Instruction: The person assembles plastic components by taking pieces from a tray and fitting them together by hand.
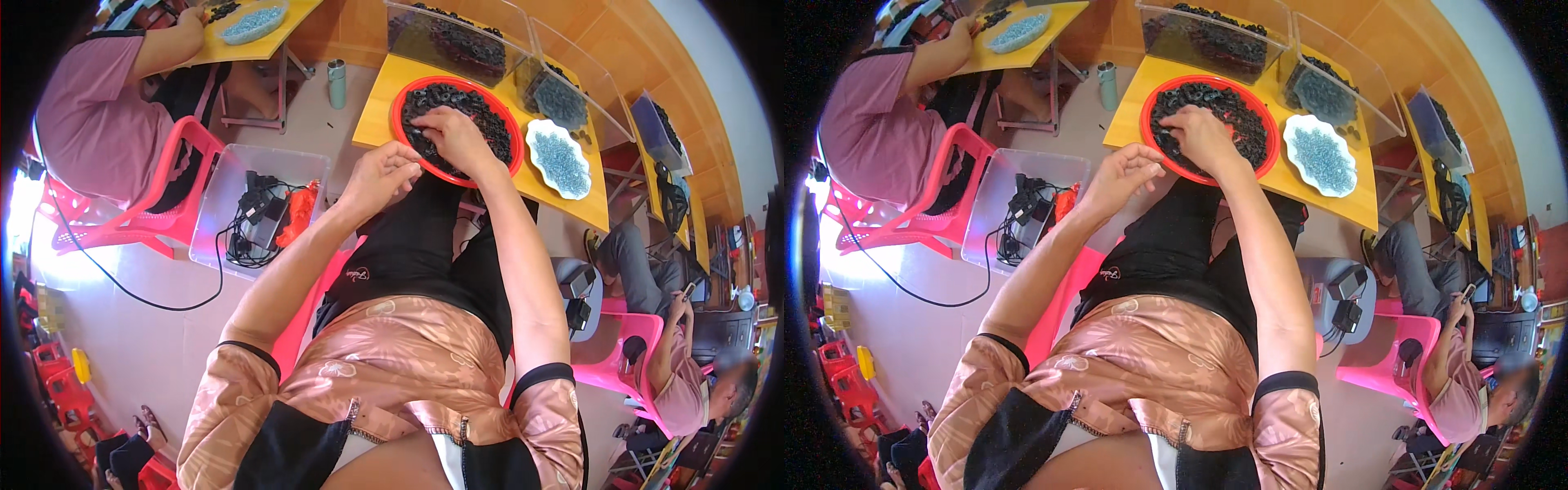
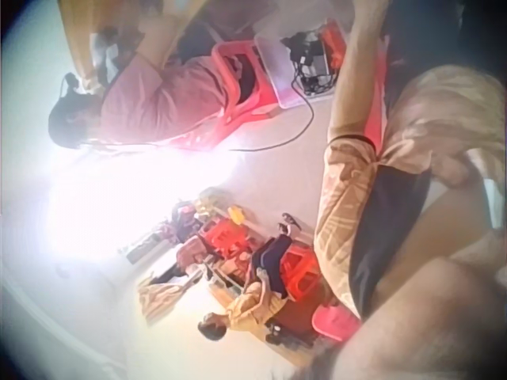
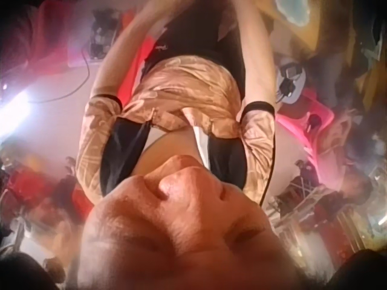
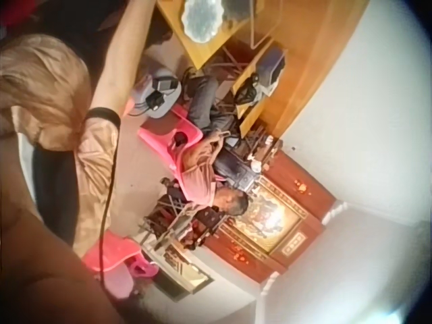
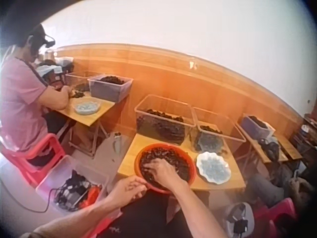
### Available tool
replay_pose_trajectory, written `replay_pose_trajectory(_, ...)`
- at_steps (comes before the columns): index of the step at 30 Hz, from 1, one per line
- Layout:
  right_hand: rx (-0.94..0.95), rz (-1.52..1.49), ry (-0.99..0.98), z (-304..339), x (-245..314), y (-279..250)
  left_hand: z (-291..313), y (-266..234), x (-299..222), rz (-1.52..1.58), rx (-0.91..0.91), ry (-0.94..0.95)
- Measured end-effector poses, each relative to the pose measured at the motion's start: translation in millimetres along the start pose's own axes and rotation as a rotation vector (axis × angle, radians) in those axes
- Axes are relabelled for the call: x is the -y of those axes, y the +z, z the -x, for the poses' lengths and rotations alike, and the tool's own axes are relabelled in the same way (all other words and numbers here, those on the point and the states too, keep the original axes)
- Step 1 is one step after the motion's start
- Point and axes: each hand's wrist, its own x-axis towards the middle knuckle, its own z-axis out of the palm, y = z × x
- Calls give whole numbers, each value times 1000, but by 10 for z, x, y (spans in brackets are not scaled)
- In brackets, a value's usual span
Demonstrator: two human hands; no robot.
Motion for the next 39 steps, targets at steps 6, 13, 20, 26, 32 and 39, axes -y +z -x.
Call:
replay_pose_trajectory(6,126,20,224,60,-58,-239,-16,-18,19,-22,20,14)
replay_pose_trajectory(13,-21,2,363,111,-129,-254,10,24,-13,22,-27,-11)
replay_pose_trajectory(20,-78,105,486,71,-246,-309,-19,11,-7,29,-32,-20)
replay_pose_trajectory(26,78,201,530,30,-78,-266,-30,-30,36,35,-50,37)
replay_pose_trajectory(32,36,174,485,77,-55,-312,-85,57,123,105,-60,77)
replay_pose_trajectory(39,-84,-152,286,140,909,-446,-49,78,27,285,-123,112)
